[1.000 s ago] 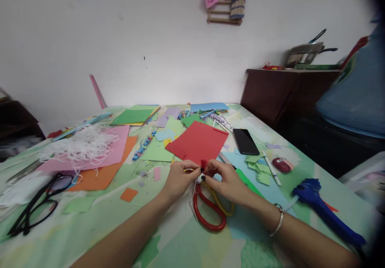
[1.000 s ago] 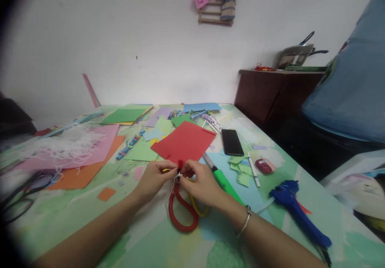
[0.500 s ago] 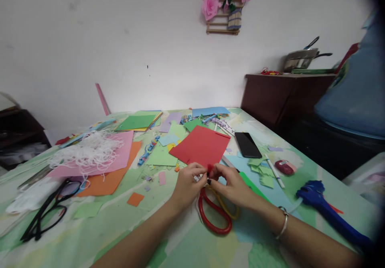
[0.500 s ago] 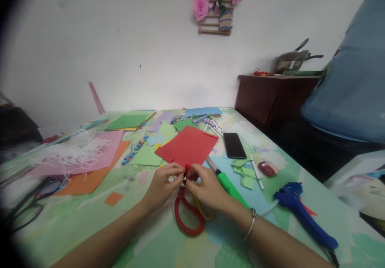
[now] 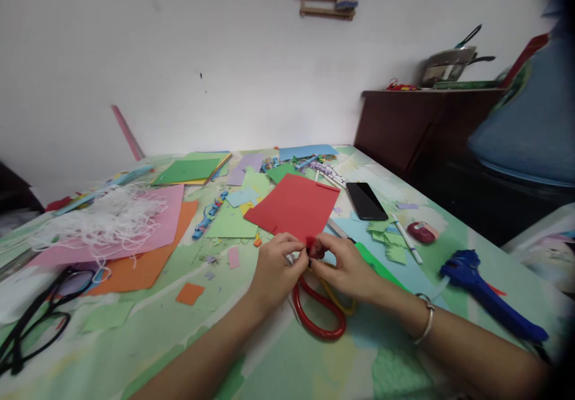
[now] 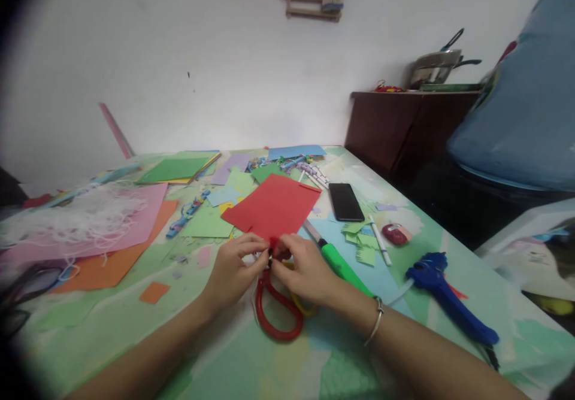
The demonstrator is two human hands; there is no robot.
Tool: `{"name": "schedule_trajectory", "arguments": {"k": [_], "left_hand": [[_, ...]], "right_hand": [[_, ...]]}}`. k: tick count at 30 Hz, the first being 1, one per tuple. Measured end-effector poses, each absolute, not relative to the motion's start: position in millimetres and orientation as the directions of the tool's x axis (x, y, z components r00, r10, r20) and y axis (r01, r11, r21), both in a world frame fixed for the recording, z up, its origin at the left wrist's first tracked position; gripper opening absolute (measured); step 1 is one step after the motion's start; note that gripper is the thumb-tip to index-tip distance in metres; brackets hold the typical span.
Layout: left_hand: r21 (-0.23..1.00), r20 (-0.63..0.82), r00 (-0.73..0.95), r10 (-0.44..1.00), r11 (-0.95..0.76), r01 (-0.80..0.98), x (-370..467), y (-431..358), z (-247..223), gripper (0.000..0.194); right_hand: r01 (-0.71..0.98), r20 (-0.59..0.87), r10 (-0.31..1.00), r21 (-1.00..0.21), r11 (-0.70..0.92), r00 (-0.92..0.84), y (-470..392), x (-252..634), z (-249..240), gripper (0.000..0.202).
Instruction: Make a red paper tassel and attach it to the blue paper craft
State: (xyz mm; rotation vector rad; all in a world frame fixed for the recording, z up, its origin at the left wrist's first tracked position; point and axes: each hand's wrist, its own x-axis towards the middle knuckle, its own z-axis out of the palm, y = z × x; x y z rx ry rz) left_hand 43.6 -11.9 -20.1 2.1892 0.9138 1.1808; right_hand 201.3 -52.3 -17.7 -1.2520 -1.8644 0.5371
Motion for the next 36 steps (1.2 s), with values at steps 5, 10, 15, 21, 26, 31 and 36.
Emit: {"name": "schedule_trajectory", "arguments": {"k": [5,10,15,21,26,31,36], "left_hand": [[0.687,0.524,0.415,0.744,-0.657,0.31,43,-15,-16,0.016],[0.768,0.416,0.446,0.793,-0.568,0.294,41,-16,-9,0.017],[0.829,0.301,0.489,0.819,-0.478,0.29,39,-14,-5,0.017],[0.933,0.176,0.492,0.852,-0.304,0.193,37,-11,-3,0.015],[0.97,0.125,0.495,0.86,-0.21,0.12,35,-8,-1,0.012],[0.962,0.163,0.425,0.891,-0.239,0.133,37,-7,-4,0.009],[0.875,0.332,0.364,0.87,-0.428,0.225,40,-10,-8,0.008]], "right_hand": [[0.573,0.402,0.899,-0.7,0.425,-0.176,-53,202,-19,0.007],[0.574,0.415,0.892,-0.692,0.438,-0.18,-54,201,-18,0.008],[0.57,0.429,0.882,-0.683,0.457,-0.193,-55,201,-15,0.011],[0.534,0.444,0.862,-0.68,0.502,-0.245,-56,203,-8,0.011],[0.527,0.429,0.867,-0.69,0.496,-0.254,-58,204,-6,0.014],[0.567,0.406,0.884,-0.682,0.462,-0.232,-57,202,-10,0.017],[0.578,0.405,0.887,-0.677,0.455,-0.224,-56,200,-11,0.017]]}}
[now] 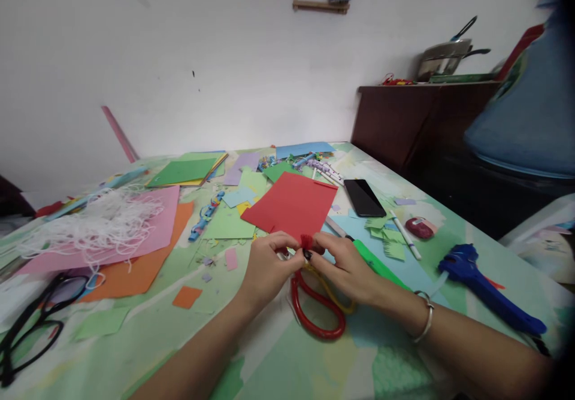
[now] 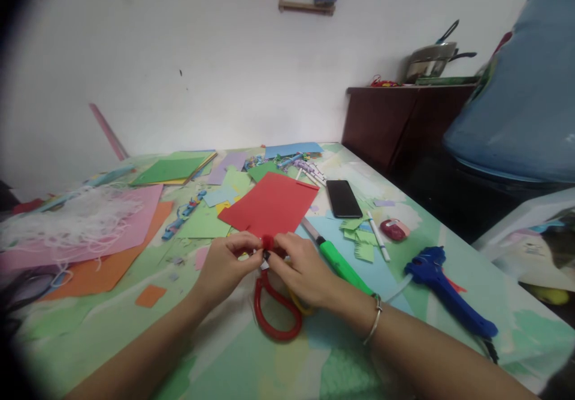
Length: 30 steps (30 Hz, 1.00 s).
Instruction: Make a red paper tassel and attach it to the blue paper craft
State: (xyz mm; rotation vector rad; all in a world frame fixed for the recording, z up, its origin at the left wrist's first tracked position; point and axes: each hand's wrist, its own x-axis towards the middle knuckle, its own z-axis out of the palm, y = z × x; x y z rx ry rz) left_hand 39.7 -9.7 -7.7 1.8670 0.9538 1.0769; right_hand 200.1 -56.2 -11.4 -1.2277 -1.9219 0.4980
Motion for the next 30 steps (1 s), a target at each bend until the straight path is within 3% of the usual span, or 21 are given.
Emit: {"name": "schedule_trajectory", "arguments": {"k": [9,21,30], "left_hand": [[0.873,0.322,0.407,0.855,-0.435,0.222,39,-12,-4,0.015],[0.875,0.373,0.397,0.838,-0.46,0.149,40,-11,-6,0.013],[0.947,0.292,0.422,0.858,-0.321,-0.003,30,-20,-5,0.015]], "right_hand": [[0.579,0.402,0.887,-0.676,0.456,-0.229,-56,200,-14,0.015],[0.656,0.503,0.852,-0.597,0.462,-0.142,-55,194,-18,0.016],[0.639,0.52,0.854,-0.666,0.384,0.029,-70,174,-21,0.02]]}}
